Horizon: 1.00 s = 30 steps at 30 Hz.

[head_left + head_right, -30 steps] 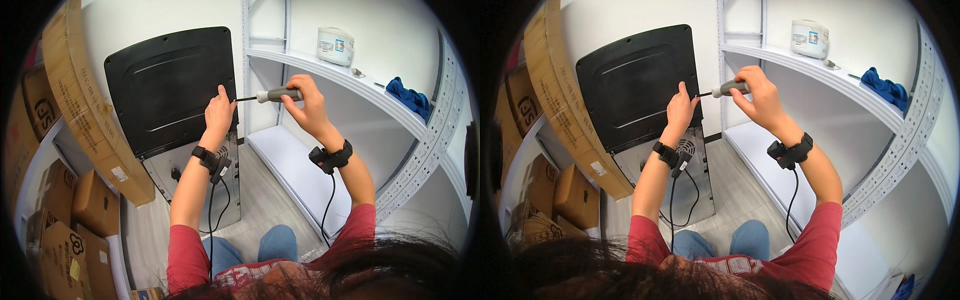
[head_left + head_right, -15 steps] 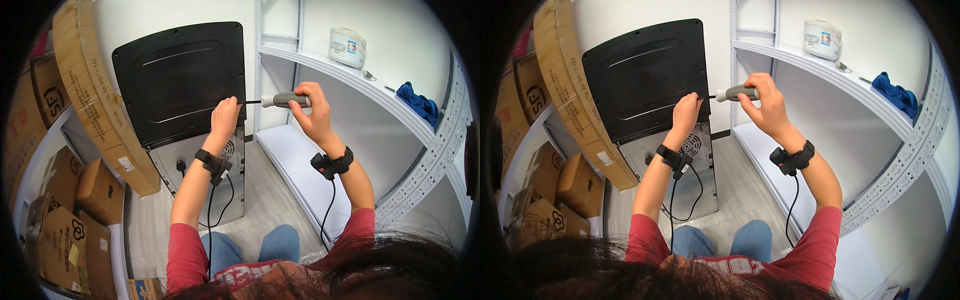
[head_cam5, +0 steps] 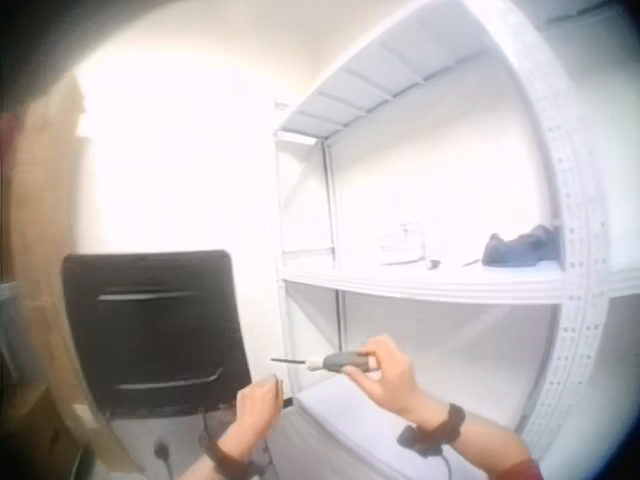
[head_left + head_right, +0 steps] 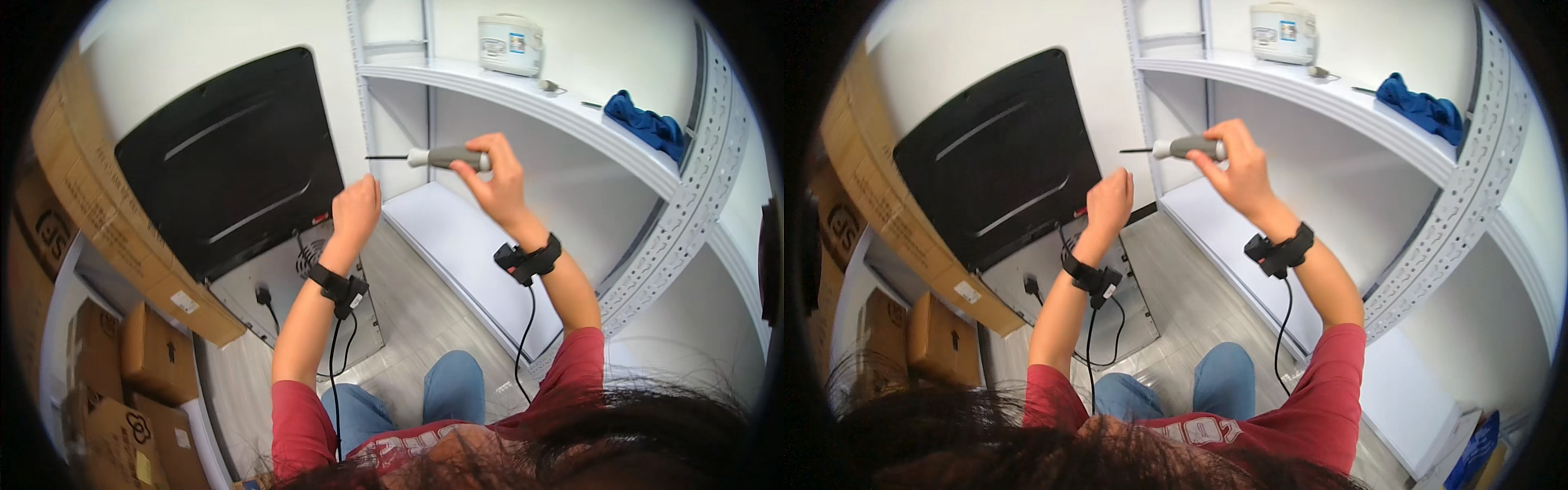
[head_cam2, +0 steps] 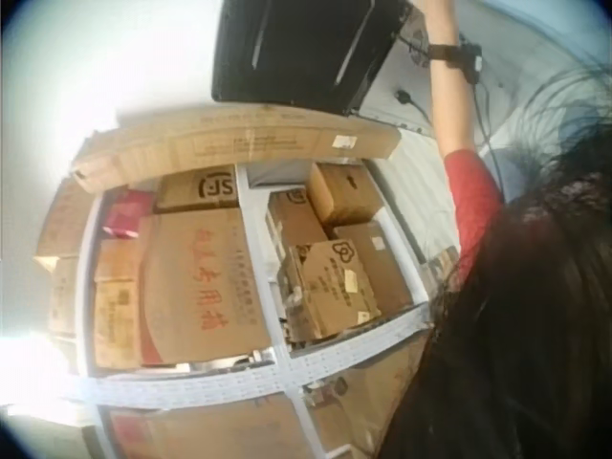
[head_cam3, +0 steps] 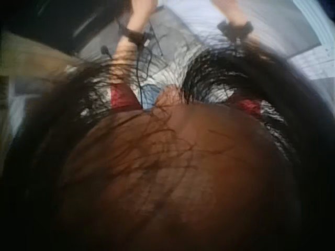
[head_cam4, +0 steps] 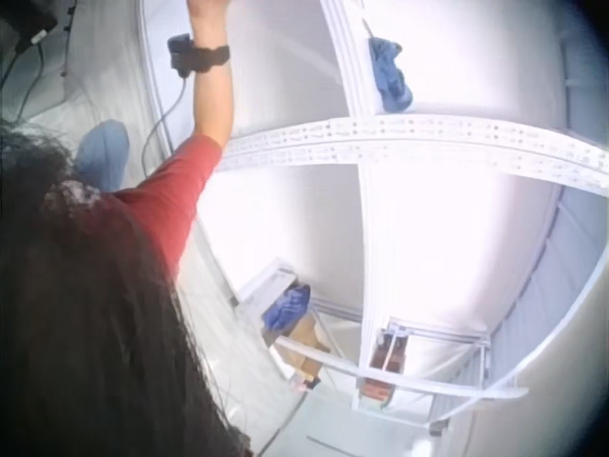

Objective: The person uses a screwdriver to remove screws from the back panel of a black electronic device. After removing the screws, the person detaches the back panel and sets it aside.

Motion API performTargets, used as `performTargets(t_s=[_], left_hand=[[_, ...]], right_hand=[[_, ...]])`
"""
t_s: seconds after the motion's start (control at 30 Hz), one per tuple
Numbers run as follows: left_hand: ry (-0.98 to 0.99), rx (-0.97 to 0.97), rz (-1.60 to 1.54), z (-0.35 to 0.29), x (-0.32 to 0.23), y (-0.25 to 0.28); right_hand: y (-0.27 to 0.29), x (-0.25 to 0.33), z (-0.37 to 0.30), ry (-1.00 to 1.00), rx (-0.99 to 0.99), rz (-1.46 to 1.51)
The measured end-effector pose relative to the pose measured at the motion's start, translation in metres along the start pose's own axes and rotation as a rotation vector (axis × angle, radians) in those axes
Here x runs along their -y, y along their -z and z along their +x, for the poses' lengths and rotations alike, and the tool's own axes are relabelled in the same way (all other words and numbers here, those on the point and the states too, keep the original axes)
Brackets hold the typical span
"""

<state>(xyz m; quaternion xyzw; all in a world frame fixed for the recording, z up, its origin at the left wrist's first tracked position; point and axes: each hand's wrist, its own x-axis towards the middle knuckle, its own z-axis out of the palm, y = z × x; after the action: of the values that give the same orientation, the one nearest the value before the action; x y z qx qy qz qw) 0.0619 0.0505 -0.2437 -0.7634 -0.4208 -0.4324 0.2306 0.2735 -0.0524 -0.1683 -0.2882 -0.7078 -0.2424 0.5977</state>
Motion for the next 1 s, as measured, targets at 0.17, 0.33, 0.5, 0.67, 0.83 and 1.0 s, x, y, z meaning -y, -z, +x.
performTargets(t_s=[0.17, 0.33, 0.5, 0.67, 0.83, 1.0], left_hand=[[0.202, 0.318, -0.302, 0.06, -0.046, -0.009], [0.332, 0.402, -0.589, 0.131, -0.117, -0.011], [0.208, 0.509, -0.744, 0.202, -0.16, 0.025], [0.085, 0.706, -0.79, 0.26, -0.224, 0.031], [0.05, 0.711, -0.926, 0.287, -0.269, 0.001], [0.043, 0.785, -0.998, 0.303, -0.31, -0.063]], right_hand=[[0.015, -0.027, 0.01, -0.397, 0.003, -0.009], [0.051, -0.04, 0.041, -0.544, 0.06, -0.027], [0.121, -0.019, 0.109, -1.089, 0.478, 0.078], [0.165, -0.018, 0.144, -1.07, 0.442, -0.13], [0.215, -0.048, 0.146, -1.171, 0.3, -0.491], [0.242, -0.095, 0.124, -1.228, 0.5, -0.612]])
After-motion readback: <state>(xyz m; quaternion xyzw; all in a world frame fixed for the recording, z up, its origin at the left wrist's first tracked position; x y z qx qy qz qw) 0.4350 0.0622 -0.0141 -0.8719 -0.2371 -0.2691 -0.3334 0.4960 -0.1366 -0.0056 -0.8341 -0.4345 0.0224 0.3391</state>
